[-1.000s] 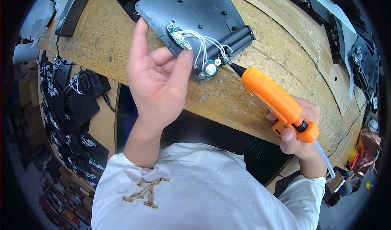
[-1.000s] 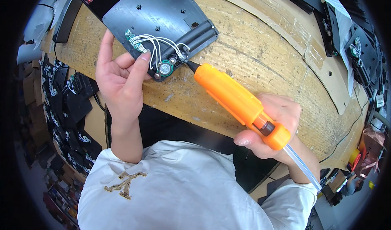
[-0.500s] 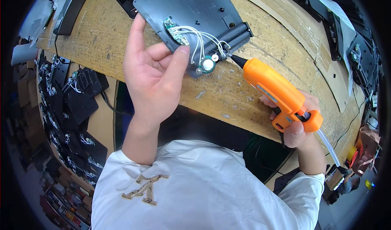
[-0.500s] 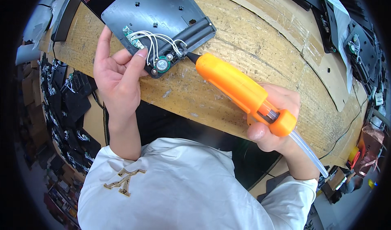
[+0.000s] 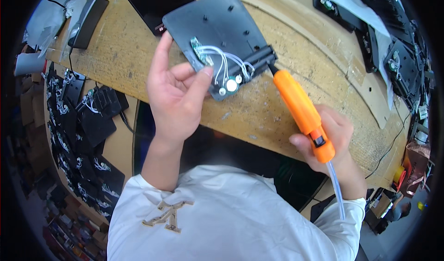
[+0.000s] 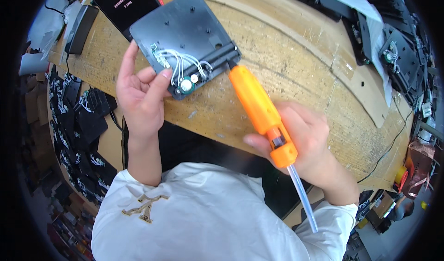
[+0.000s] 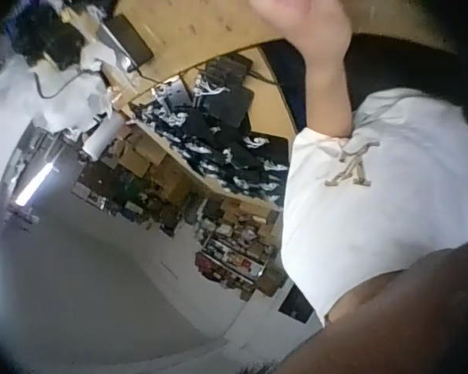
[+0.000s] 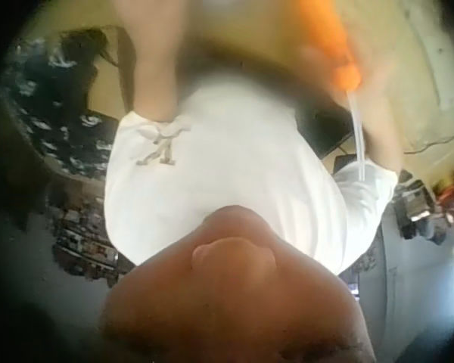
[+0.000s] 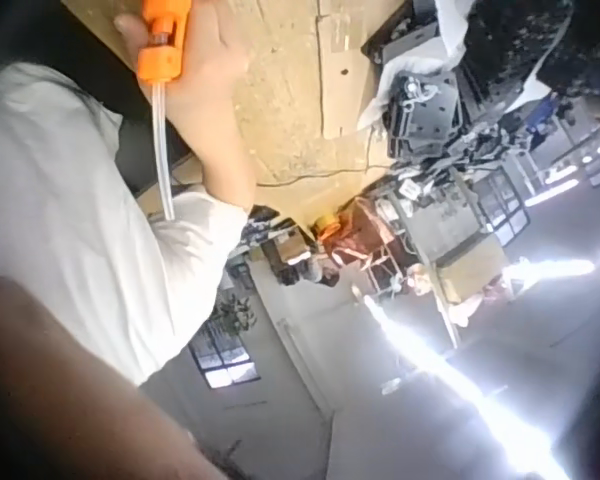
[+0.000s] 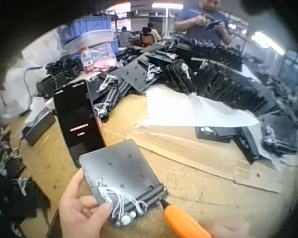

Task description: The person uses a hot glue gun to secure wires and components onto the back of black plastic casings. They repeatedly pick up the casing, apply glue to specific points, and press the wires down to ensure they are fixed in place. The person handles multiple similar units on the workbench, moving them aside after gluing.

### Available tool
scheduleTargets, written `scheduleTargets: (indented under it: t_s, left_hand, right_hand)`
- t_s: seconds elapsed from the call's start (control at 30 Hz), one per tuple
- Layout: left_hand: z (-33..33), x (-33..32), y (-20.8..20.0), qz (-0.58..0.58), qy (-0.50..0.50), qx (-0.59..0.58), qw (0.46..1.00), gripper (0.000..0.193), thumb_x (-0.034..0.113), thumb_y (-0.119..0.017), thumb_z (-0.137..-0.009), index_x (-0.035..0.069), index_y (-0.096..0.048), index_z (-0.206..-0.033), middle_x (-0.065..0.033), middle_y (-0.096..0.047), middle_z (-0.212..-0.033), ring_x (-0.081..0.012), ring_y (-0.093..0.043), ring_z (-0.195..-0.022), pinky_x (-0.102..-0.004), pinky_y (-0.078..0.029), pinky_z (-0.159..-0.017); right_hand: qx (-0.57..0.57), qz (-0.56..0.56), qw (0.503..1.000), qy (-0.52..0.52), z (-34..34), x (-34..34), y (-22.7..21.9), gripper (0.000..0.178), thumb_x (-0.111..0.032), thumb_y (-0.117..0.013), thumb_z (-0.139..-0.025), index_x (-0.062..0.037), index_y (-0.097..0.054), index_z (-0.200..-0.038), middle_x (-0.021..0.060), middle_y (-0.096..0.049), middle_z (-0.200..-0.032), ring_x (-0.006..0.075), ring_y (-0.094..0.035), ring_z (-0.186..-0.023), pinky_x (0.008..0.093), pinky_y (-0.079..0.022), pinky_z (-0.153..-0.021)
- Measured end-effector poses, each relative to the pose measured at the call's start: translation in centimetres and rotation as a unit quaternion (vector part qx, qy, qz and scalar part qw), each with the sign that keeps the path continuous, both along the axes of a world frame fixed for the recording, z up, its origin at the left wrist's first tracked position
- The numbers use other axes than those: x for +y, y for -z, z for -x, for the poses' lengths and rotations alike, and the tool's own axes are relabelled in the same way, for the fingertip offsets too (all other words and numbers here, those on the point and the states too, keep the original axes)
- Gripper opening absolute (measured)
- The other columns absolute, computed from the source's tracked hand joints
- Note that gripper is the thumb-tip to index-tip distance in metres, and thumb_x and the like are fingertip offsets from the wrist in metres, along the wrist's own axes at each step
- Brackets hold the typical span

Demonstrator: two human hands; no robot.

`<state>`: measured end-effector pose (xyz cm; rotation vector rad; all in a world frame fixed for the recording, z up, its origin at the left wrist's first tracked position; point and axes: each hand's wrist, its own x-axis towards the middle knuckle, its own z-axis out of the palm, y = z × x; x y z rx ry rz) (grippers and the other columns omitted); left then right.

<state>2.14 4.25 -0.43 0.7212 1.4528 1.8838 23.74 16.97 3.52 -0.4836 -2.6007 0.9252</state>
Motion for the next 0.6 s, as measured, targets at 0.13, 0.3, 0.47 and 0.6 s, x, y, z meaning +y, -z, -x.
scheduleTargets:
  t_s: [0.13, 0.3, 0.47, 0.6]
  left_hand:
    - [-0.6, -0.1, -0.6, -0.011, -0.024, -0.025, 0.999, 0.071, -0.012, -0.049, -0.085, -0.004, -0.009, -0.143, -0.0227, -0.062, -0.104, -0.02, -0.065, -0.094, -0.0276, -0.053, -0.08]
    - [-0.2, -1.1, -0.5, -0.051, 0.064, -0.039, 0.996, 0.073, -0.013, -0.048, -0.085, 0.0, -0.009, -0.146, -0.0203, -0.063, -0.104, -0.0171, -0.064, -0.093, -0.0258, -0.05, -0.081]
    - [1.4, -2.1, 0.3, -0.113, 0.201, -0.028, 0.973, 0.069, -0.015, -0.051, -0.082, 0.001, -0.025, -0.143, -0.0155, -0.065, -0.1, -0.0131, -0.063, -0.088, -0.0249, -0.05, -0.077]
    - [2.6, -2.3, 1.1, -0.079, 0.324, 0.025, 0.942, 0.066, -0.013, -0.056, -0.077, 0.0, -0.036, -0.139, -0.0102, -0.065, -0.092, -0.009, -0.06, -0.077, -0.022, -0.047, -0.066]
  right_hand:
    - [-0.062, 0.017, 0.997, 0.04, -1.5, -0.1, -0.4, 0.04, -0.036, -0.073, -0.077, 0.0012, -0.059, -0.083, 0.0119, -0.053, -0.065, 0.0286, -0.055, -0.057, 0.0347, -0.043, -0.055]
    - [-0.138, -0.114, 0.931, 0.318, -1.3, 3.1, -2.4, 0.034, -0.025, -0.072, -0.078, 0.0028, -0.06, -0.094, 0.0147, -0.06, -0.076, 0.0324, -0.06, -0.07, 0.0339, -0.047, -0.065]
    - [-0.092, -0.318, 0.919, 0.214, -3.3, 4.1, -4.9, 0.053, -0.024, -0.073, -0.077, 0.001, -0.055, -0.12, 0.0172, -0.065, -0.1, 0.0326, -0.063, -0.093, 0.0365, -0.049, -0.078]
    - [-0.043, 0.021, 0.996, 0.073, 2.4, 0.2, -9.2, 0.049, -0.027, -0.073, -0.077, 0.0018, -0.058, -0.114, 0.0196, -0.065, -0.1, 0.0312, -0.063, -0.095, 0.0376, -0.049, -0.076]
